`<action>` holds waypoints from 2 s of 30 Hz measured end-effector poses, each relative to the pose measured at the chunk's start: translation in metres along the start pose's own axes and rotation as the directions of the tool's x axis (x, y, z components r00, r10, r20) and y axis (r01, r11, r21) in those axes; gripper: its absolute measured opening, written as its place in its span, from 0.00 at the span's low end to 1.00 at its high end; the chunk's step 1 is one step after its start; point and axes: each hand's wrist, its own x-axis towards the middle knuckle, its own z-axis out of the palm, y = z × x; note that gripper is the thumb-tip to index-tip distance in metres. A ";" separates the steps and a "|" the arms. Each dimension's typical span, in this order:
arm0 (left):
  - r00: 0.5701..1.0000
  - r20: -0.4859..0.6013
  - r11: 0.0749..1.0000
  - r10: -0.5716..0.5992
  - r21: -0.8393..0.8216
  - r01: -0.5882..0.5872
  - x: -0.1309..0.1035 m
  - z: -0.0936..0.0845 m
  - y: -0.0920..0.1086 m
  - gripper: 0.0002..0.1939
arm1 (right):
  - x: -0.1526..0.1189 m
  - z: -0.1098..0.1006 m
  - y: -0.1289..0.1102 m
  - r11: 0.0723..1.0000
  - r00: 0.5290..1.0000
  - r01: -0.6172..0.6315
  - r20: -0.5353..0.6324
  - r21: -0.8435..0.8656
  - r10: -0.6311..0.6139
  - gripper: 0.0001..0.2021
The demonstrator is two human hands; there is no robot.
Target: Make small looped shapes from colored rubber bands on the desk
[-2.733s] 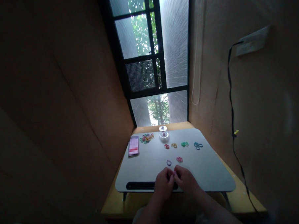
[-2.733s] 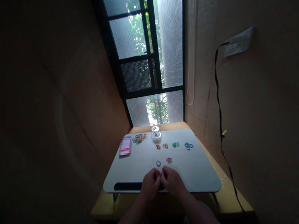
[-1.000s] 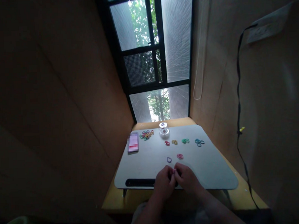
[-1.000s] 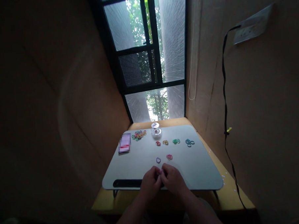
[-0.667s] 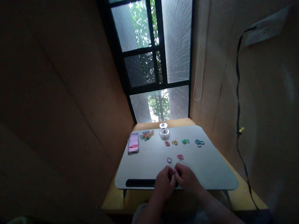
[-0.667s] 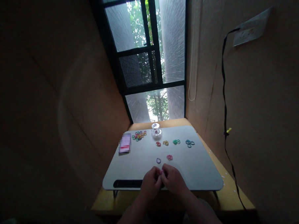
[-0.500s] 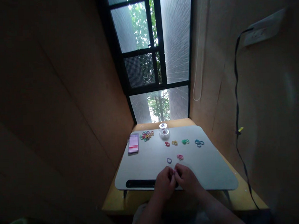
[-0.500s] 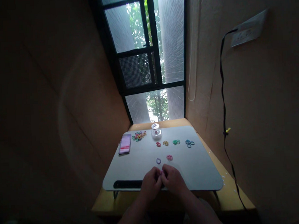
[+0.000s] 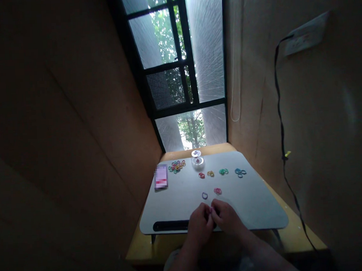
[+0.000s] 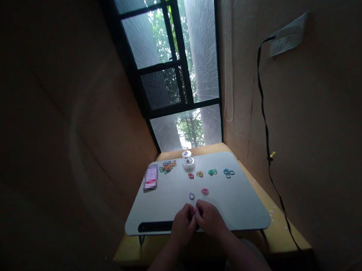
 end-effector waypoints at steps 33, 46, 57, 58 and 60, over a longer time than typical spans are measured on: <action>1.000 -0.010 0.994 -0.017 -0.107 0.016 0.012 0.001 -0.004 0.07 | 0.007 -0.009 -0.002 0.998 1.000 0.002 -0.010 0.056 -0.002 0.08; 1.000 0.000 0.960 0.031 -0.277 -0.029 0.009 -0.006 -0.006 0.12 | 0.006 0.000 -0.001 1.000 1.000 -0.013 -0.003 0.016 0.013 0.11; 0.999 0.002 0.971 0.055 -0.234 -0.052 0.003 -0.014 0.000 0.19 | 0.008 0.003 -0.001 0.999 1.000 -0.004 0.005 -0.041 0.004 0.12; 0.998 0.000 0.970 0.063 -0.235 -0.061 0.003 -0.015 0.000 0.20 | 0.010 0.003 -0.002 0.999 1.000 -0.014 0.007 -0.042 0.014 0.12; 0.997 -0.005 0.968 0.078 -0.237 -0.077 0.004 -0.014 0.000 0.21 | 0.013 0.003 -0.003 0.998 0.999 -0.031 0.006 -0.053 0.031 0.11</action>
